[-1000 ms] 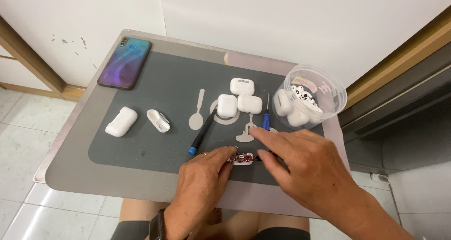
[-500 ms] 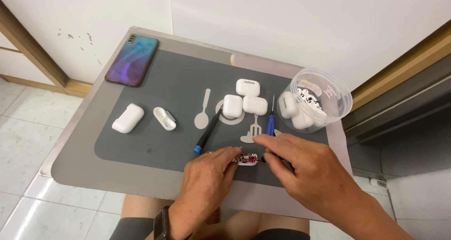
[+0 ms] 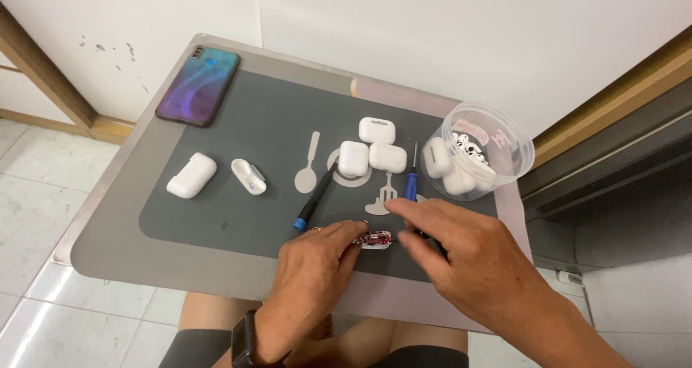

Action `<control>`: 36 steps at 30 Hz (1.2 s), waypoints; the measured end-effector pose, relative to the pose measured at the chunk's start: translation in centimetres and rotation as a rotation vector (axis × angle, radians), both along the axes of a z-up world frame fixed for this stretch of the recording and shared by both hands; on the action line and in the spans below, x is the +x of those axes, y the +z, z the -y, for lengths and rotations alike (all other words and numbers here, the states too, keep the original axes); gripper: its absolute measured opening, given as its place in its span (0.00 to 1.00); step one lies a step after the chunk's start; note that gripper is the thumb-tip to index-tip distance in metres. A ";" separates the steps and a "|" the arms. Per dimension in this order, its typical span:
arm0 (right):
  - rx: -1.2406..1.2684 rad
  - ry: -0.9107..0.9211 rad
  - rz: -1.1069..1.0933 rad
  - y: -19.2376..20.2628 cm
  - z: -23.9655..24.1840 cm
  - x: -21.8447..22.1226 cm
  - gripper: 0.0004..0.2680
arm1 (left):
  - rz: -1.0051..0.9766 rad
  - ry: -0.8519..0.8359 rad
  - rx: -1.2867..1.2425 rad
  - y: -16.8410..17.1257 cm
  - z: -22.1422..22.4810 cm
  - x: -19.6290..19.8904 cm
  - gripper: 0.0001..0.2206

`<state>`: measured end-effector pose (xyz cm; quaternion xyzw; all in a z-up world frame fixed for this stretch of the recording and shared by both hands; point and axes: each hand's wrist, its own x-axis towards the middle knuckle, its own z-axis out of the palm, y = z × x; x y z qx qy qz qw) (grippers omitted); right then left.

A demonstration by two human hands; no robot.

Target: Disassembling an earbud charging case using prying tools and a screwdriver to extract the internal circuit board and battery.

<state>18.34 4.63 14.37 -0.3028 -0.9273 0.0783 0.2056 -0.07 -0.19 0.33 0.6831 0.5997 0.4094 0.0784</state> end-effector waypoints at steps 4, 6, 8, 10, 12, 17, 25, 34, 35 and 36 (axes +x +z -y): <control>-0.113 0.007 0.057 0.5 0.4 0.1 0.17 | -0.006 0.024 -0.012 0.1 0.1 0.1 0.10; -0.140 0.014 0.033 0.2 0.4 0.1 0.17 | -0.009 0.024 0.026 0.0 0.0 0.1 0.10; -0.115 0.018 0.003 -0.2 0.3 0.2 0.16 | -0.005 0.017 0.021 0.0 0.0 0.0 0.10; -0.091 0.021 -0.028 -0.5 0.3 0.4 0.14 | -0.004 0.007 0.014 0.2 0.1 0.0 0.11; -0.070 -0.021 -0.055 -0.5 0.3 0.7 0.13 | 0.035 -0.006 0.029 0.5 0.2 0.0 0.13; -0.135 -0.257 -0.205 -2.6 1.5 2.6 0.14 | 0.015 -0.039 -0.038 2.7 0.6 0.4 0.21; -0.387 -0.662 -0.540 -8.7 2.6 5.5 0.24 | -0.066 -0.103 0.122 1.1 -1.4 3.6 0.09; -0.722 -0.830 -0.783 -9.9 2.7 6.5 0.22 | 0.065 0.002 0.175 0.4 -1.7 4.5 0.02; -0.704 -0.803 -0.794 -10.3 2.6 6.7 0.22 | 0.127 -0.028 0.134 1.9 -1.8 4.2 0.02; -0.687 -0.776 -0.804 -10.7 2.5 6.9 0.22 | 0.189 -0.057 0.091 3.4 -1.9 3.9 0.03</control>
